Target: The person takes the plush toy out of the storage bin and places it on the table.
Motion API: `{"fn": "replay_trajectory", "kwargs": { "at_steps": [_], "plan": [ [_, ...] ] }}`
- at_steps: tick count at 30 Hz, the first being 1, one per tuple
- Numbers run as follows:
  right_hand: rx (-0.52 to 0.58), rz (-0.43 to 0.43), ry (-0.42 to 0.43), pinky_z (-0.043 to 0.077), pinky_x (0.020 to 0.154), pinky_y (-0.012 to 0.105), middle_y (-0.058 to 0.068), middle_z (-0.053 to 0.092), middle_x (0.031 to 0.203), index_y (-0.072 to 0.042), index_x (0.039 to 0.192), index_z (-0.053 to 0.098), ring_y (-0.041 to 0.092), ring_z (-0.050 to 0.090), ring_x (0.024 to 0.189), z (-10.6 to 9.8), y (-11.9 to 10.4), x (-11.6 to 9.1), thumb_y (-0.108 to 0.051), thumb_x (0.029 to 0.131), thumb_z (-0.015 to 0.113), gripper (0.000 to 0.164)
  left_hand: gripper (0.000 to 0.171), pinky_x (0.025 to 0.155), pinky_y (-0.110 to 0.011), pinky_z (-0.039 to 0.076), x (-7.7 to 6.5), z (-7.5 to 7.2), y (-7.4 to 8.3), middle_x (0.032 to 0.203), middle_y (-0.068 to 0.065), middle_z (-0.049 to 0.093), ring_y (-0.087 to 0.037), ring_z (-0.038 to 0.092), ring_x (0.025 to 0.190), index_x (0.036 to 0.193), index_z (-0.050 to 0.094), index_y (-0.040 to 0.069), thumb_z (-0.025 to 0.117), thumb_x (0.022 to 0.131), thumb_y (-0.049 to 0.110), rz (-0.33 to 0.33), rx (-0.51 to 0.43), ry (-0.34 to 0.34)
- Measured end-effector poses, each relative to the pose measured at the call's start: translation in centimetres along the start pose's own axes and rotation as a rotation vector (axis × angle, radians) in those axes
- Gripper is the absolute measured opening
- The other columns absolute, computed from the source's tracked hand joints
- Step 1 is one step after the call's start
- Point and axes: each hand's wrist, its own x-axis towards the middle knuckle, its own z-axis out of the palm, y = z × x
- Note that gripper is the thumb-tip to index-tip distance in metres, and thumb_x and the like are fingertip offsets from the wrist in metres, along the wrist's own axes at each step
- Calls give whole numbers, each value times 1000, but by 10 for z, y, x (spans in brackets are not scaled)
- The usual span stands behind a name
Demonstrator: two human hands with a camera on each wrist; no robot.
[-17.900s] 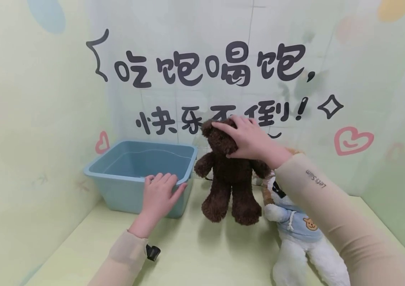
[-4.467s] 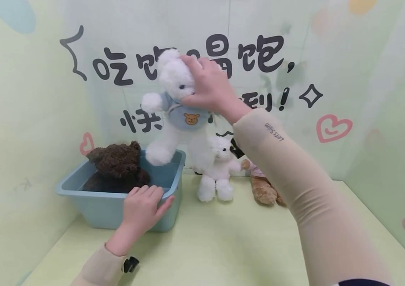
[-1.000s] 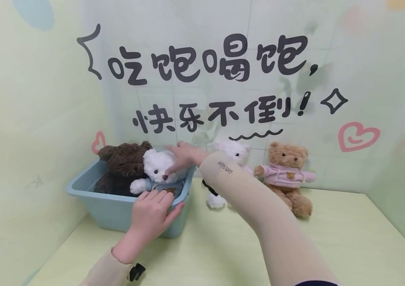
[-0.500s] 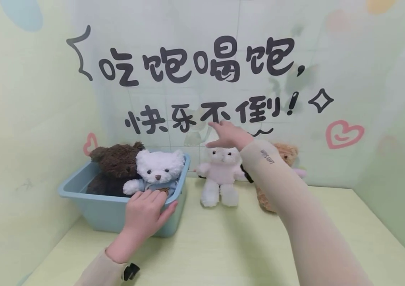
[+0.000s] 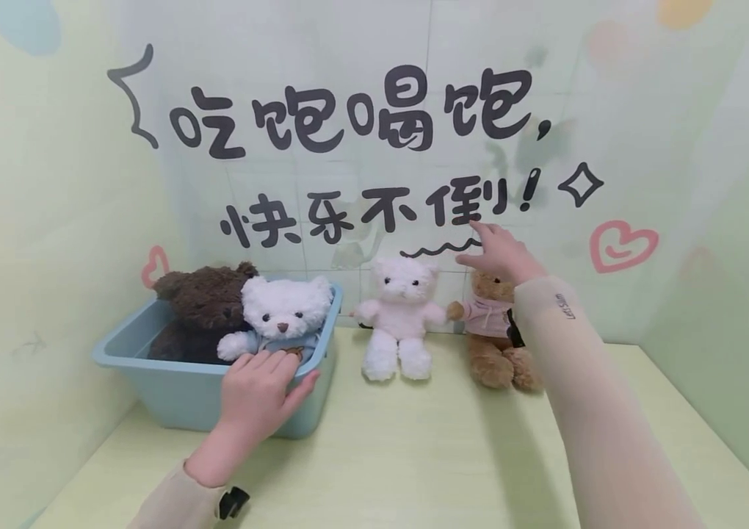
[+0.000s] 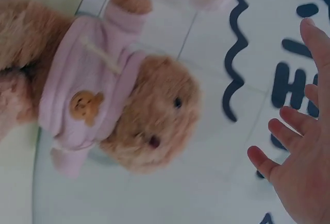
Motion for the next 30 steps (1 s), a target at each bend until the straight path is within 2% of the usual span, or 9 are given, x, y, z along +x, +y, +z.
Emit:
{"fn": "replay_trajectory", "kwargs": {
  "at_steps": [4,8,13,17,22,26,30],
  "plan": [
    [61,20,27,16,99,51,24,18,140,-3,139,15,40,17,127,4,23,-7,-54,78,53,89,38,46,-32,30,-1,-1,-1,53,3,37,-19,39,45,60,41,14,47,82,44,2,5,-1],
    [108,38,51,18,98,52,28,21,137,3,137,16,43,21,124,10,44,-15,-45,81,55,84,38,47,-32,31,-2,0,0,54,3,38,-19,40,46,61,41,14,47,82,45,3,15,-5],
    [117,60,26,20,96,52,32,25,133,9,134,19,45,24,121,20,60,-21,-38,85,52,76,38,47,-32,30,-2,0,0,54,3,40,-19,40,46,60,40,15,48,81,45,1,23,-11],
    [92,90,-10,22,93,56,32,28,131,8,134,21,46,26,119,29,66,-21,-37,89,44,68,38,46,-31,29,-2,-1,-1,54,3,39,-19,39,46,60,39,15,48,81,45,-3,24,-13],
    [-23,185,60,26,83,64,31,32,129,3,133,28,48,31,113,32,69,-24,-25,92,33,49,38,48,-32,32,-3,-1,-1,54,3,40,-18,40,46,60,40,15,47,82,45,-1,33,-25],
    [-59,233,123,29,78,64,30,34,126,2,131,32,49,35,108,33,71,-28,-19,91,36,45,38,49,-33,34,-4,-1,-1,54,3,40,-18,41,47,61,41,15,47,82,45,1,36,-33],
    [-31,213,91,26,81,65,32,29,128,3,132,28,50,32,110,35,75,-29,-20,89,40,50,38,49,-33,34,-5,-1,-1,54,4,39,-18,39,46,61,40,15,47,82,45,-1,33,-35]
  ]
}}
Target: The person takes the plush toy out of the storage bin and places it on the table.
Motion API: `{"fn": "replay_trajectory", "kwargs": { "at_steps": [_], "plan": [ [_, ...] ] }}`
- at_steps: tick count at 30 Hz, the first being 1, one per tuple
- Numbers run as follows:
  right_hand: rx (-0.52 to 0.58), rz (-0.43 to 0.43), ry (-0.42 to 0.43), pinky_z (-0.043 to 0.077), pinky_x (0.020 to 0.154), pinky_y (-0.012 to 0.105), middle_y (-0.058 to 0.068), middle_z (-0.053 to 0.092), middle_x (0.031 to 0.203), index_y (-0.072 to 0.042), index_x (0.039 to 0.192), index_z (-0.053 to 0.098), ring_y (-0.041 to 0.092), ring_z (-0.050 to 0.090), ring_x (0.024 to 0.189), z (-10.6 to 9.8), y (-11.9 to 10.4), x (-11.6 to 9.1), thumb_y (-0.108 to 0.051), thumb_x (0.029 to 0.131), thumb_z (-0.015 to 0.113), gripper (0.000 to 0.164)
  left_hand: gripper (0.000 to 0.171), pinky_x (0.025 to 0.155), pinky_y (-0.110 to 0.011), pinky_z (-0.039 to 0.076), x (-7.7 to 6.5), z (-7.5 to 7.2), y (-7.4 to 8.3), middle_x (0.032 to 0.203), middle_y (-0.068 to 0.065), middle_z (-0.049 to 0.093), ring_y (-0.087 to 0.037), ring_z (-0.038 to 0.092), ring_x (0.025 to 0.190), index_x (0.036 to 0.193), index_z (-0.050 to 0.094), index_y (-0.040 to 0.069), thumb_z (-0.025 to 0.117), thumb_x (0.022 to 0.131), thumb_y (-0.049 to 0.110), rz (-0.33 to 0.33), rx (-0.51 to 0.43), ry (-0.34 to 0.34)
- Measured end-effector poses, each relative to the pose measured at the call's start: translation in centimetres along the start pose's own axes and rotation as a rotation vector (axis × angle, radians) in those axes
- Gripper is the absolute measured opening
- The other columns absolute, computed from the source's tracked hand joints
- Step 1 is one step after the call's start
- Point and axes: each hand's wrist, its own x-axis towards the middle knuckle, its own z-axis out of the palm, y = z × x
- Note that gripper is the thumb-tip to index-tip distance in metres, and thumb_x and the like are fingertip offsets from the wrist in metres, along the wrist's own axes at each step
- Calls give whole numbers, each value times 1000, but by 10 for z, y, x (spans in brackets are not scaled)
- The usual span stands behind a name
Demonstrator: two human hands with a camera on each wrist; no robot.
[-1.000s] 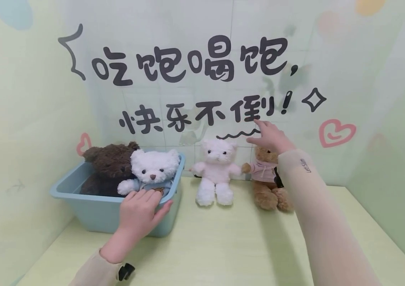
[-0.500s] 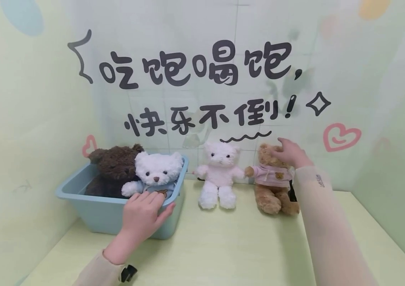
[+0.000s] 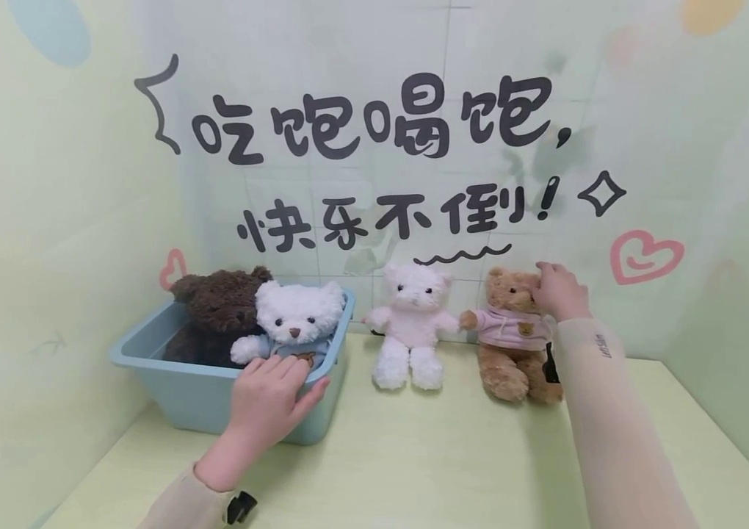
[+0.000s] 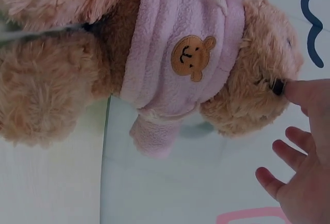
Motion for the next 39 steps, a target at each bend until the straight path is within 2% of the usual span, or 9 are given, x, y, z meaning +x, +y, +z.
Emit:
{"fn": "replay_trajectory", "kwargs": {
  "at_steps": [9,14,18,23,26,28,31,35,39],
  "plan": [
    [78,-144,-120,19,86,66,33,4,138,-3,140,9,54,16,119,-4,7,2,-16,85,51,70,38,47,-32,31,2,0,2,53,4,38,-17,37,44,60,40,15,48,82,45,4,-5,25],
    [100,-248,-150,17,92,61,32,0,139,-2,140,10,53,11,121,-8,6,5,-9,78,58,78,38,46,-31,29,3,0,1,53,4,37,-16,36,43,59,40,15,48,82,45,1,-6,23],
    [131,-282,-189,12,94,60,30,1,140,-4,140,10,52,6,122,-8,6,6,-5,75,60,82,38,46,-31,28,2,1,1,52,4,36,-16,35,43,59,39,16,48,82,45,-2,-5,14],
    [217,-254,-294,15,95,57,31,15,137,-7,140,13,49,17,122,-7,3,0,-3,79,56,75,38,46,-31,29,2,0,2,52,4,37,-16,36,44,59,39,16,48,81,45,-7,-7,-1],
    [239,-258,-337,18,95,57,31,23,134,-4,139,20,47,23,121,-7,2,-5,-5,81,55,67,38,46,-30,30,1,0,3,53,4,38,-16,36,44,59,39,16,49,81,45,-10,-13,-8],
    [226,-289,-333,22,94,56,32,29,131,2,135,27,46,29,118,-7,1,-6,-8,81,56,63,38,47,-31,30,1,0,4,53,4,38,-16,37,44,59,39,16,49,81,44,-11,-13,-8],
    [170,-283,-320,30,89,54,31,37,123,5,130,34,42,39,109,-8,-1,-8,-22,80,60,63,37,47,-31,30,1,0,4,52,4,38,-16,36,44,59,39,16,49,81,44,-9,-12,-2],
    [81,-224,-300,37,78,48,24,39,107,2,129,39,35,44,92,-3,-1,-11,-40,72,66,76,37,46,-31,30,1,0,4,52,4,37,-16,36,44,59,39,16,50,80,44,-4,-5,12],
    [37,-211,-262,40,70,45,22,34,100,-4,128,37,33,44,85,8,3,-14,-46,62,72,86,37,46,-30,30,1,1,3,53,4,39,-16,37,44,59,39,16,49,81,45,-6,-1,10]
  ]
}}
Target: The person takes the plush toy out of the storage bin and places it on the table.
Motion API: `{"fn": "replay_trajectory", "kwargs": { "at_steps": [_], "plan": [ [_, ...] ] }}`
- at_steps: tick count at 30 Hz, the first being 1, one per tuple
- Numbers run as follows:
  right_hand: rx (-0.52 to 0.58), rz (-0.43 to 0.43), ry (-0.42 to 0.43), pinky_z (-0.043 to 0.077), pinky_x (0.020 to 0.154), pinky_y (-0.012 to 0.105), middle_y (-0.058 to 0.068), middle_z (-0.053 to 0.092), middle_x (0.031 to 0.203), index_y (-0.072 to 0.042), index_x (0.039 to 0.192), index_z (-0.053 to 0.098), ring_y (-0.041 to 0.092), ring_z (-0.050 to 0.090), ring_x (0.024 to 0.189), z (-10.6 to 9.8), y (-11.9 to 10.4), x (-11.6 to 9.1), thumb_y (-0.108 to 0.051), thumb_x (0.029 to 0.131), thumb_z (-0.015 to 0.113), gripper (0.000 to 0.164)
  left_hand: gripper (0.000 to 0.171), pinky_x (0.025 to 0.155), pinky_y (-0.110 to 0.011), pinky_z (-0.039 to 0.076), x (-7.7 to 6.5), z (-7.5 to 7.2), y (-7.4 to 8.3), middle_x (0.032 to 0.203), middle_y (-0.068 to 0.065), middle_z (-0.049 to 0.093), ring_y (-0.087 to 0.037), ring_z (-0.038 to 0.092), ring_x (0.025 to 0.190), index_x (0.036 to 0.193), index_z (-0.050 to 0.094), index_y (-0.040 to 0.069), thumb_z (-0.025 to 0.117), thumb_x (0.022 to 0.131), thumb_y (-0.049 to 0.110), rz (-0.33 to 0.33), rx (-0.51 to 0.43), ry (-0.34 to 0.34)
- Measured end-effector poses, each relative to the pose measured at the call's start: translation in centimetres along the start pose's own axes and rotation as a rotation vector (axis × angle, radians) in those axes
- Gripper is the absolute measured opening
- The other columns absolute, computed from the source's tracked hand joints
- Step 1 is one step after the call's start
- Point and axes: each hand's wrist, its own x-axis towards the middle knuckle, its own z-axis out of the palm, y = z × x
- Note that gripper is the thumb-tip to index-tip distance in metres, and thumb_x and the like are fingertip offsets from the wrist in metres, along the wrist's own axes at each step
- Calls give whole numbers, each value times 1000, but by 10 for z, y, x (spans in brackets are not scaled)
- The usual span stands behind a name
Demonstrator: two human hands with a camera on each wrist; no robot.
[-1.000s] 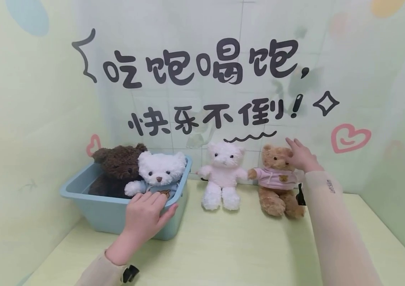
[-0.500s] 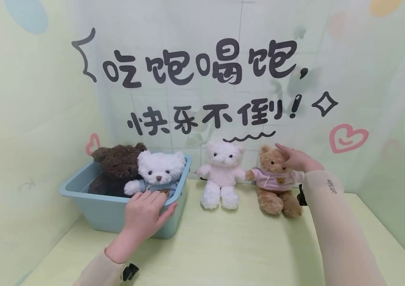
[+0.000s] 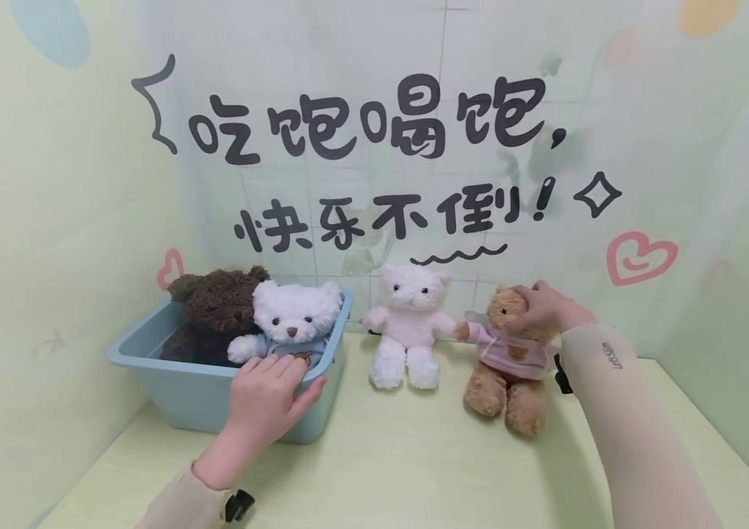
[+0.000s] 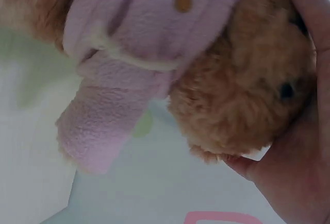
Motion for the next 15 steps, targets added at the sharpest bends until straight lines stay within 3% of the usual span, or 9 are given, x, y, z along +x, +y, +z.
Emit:
{"fn": "replay_trajectory", "kwargs": {
  "at_steps": [7,11,15],
  "plan": [
    [-30,-22,103,39,75,52,26,40,108,-4,126,33,37,46,93,24,10,-4,-47,51,79,98,37,46,-30,30,-2,1,2,53,4,40,-16,37,44,60,41,16,49,81,45,2,-7,2],
    [-13,-25,117,39,76,52,24,45,104,-2,126,31,36,47,91,27,10,-9,-40,48,82,100,37,46,-30,29,-1,3,1,53,4,38,-16,36,44,59,40,15,49,81,44,11,-5,24],
    [-31,-4,128,38,76,54,26,44,108,-4,129,28,39,47,95,27,7,-10,-43,50,81,104,38,45,-30,28,1,3,-1,53,2,42,-17,38,44,59,40,15,49,81,44,12,2,37]
  ]
}}
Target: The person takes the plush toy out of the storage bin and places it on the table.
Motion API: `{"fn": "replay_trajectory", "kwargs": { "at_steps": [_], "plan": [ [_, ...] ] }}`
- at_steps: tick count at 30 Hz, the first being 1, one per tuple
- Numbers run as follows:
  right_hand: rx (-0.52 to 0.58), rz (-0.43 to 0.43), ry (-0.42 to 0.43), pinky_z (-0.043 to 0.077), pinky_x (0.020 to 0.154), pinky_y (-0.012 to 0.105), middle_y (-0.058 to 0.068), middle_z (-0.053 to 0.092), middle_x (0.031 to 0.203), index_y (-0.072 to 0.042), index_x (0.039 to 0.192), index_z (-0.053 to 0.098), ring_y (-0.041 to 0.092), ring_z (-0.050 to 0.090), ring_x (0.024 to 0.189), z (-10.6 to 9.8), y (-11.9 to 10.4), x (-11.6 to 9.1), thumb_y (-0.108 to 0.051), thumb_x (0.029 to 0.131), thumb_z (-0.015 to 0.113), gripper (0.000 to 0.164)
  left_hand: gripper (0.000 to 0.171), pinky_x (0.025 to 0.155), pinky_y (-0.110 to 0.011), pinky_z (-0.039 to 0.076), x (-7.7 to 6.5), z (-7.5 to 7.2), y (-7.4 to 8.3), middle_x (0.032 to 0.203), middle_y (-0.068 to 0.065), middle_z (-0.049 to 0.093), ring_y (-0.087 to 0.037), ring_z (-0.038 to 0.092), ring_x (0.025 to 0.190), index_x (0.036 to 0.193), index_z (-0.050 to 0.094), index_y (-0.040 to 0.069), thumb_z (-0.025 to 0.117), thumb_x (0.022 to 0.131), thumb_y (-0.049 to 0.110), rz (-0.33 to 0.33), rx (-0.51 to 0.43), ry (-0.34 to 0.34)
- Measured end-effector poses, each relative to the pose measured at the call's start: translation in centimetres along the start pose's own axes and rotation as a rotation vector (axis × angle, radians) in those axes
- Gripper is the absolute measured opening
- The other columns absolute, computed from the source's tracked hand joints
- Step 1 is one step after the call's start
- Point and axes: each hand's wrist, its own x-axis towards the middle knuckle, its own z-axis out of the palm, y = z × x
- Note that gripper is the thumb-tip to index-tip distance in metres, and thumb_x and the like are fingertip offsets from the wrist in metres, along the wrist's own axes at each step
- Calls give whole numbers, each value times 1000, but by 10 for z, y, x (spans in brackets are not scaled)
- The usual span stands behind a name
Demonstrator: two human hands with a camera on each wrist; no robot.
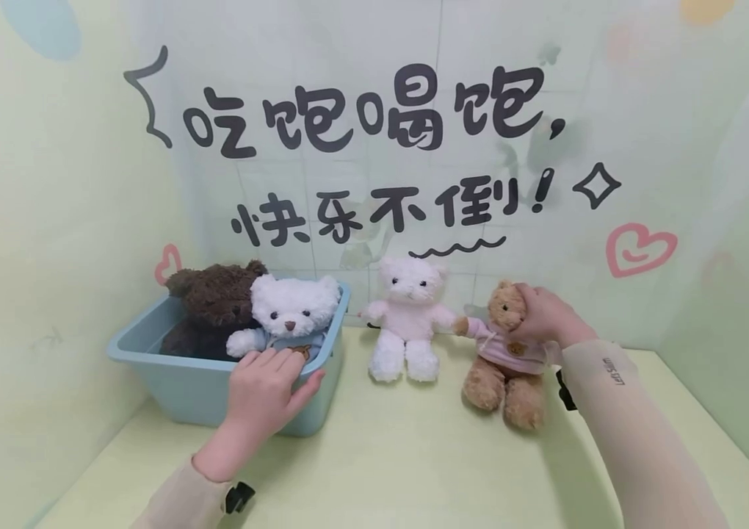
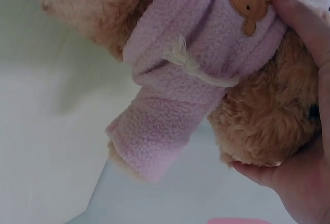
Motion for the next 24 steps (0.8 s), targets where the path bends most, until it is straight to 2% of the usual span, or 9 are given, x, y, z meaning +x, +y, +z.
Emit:
{"fn": "replay_trajectory", "kwargs": {
  "at_steps": [6,13,16,20,24],
  "plan": [
    [-84,32,31,36,69,59,23,46,110,-8,129,30,41,48,95,-5,-8,2,-48,51,79,100,37,45,-31,29,5,0,-4,56,1,48,-19,43,46,60,42,14,48,81,44,9,10,-4],
    [-149,62,49,27,76,59,22,45,108,-8,130,31,42,43,96,4,-15,-3,-48,51,78,100,37,46,-31,30,6,1,0,58,2,50,-19,44,48,61,43,14,47,82,45,3,0,-28],
    [-204,55,70,27,76,59,23,45,104,-7,130,31,43,43,94,8,-17,-6,-47,53,76,98,37,47,-31,30,6,3,2,59,2,50,-18,45,49,61,43,15,48,81,45,0,-6,-39],
    [-246,30,103,28,77,59,24,46,104,-5,130,32,44,43,94,12,-22,-9,-48,55,75,96,38,46,-30,28,4,4,3,55,3,44,-18,41,46,60,41,15,48,81,45,1,-4,-32],
    [-247,5,129,29,77,58,23,47,102,-6,129,34,43,45,93,14,-28,-6,-50,57,73,93,37,45,-31,27,2,2,0,52,3,38,-18,37,44,60,41,14,48,81,44,1,4,4]
  ]
}}
